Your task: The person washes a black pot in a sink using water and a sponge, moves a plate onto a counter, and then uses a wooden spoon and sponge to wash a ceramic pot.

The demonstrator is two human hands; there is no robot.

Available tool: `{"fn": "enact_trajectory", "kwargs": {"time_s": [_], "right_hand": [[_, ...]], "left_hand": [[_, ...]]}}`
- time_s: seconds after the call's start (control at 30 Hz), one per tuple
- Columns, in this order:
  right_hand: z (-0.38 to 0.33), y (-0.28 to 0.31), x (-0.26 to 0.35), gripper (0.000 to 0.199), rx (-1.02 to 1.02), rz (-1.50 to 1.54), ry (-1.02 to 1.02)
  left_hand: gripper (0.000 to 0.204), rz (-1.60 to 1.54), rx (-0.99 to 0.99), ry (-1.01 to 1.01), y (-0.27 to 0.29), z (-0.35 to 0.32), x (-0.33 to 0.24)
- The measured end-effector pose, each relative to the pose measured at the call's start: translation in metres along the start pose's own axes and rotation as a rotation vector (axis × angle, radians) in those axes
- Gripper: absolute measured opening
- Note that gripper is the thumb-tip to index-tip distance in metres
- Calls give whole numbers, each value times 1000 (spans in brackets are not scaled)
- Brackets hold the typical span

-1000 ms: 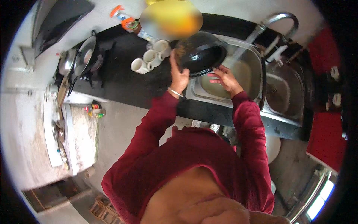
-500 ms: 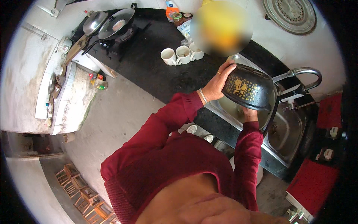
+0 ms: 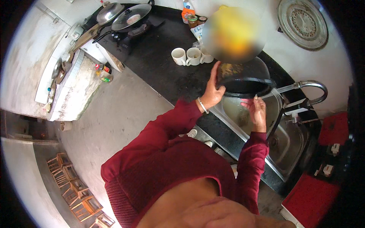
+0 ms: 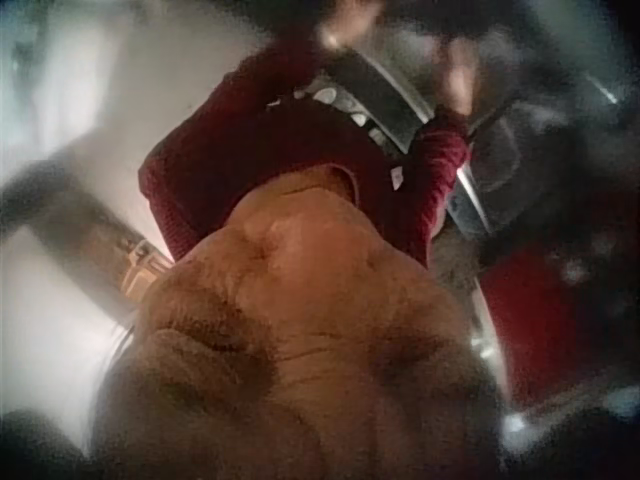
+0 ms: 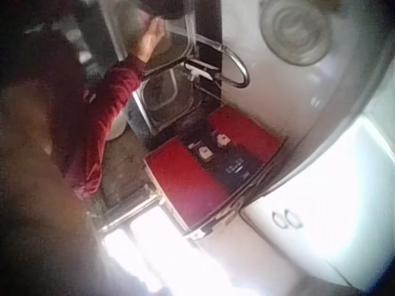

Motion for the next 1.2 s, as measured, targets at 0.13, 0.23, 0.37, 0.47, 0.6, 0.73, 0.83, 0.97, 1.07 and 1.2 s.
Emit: {"fn": "enact_trajectory", "kwargs": {"time_s": [0.13, 0.23, 0.37, 0.47, 0.6, 0.73, 0.83, 0.97, 1.07, 1.2], "right_hand": [[-1, 12, -20, 39, 180, -284, -19], [-6, 43, -39, 44, -187, -1554, 51], [-6, 61, -41, 47, -349, -1442, 174], [-8, 63, -85, 46, -93, -1208, -266], [-14, -13, -55, 45, -121, -580, -228], [7, -81, 8, 46, -133, -370, -15], [22, -102, 51, 45, -160, -321, 149], [19, -75, 74, 40, -336, -235, 229], [15, -47, 77, 34, -396, -261, 310], [16, -8, 67, 28, -429, -452, 350]], "left_hand": [[72, -256, -239, 112, 50, -16, 23], [56, -402, -455, 288, 99, -31, 27], [51, -309, -574, 236, 161, -32, -6], [58, -365, -556, 109, 185, -19, -25], [64, -375, -487, 139, 198, -1, -33], [68, -304, -317, 101, 171, 28, -33], [77, -78, -119, -51, 122, 45, -59], [76, 129, 174, -290, 43, 41, -96], [80, 250, 359, -373, -2, 31, -107], [80, 223, 408, -455, -26, 27, -113]]}}
Point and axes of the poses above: each hand's wrist, its own z-axis towards the middle knuckle, its own y-axis out of the back of the hand, x = y × z, the point moved 9 cm from there along z, towards the middle knuckle, and after that the axes turned 12 degrees about -z, right-handed, at the moved point
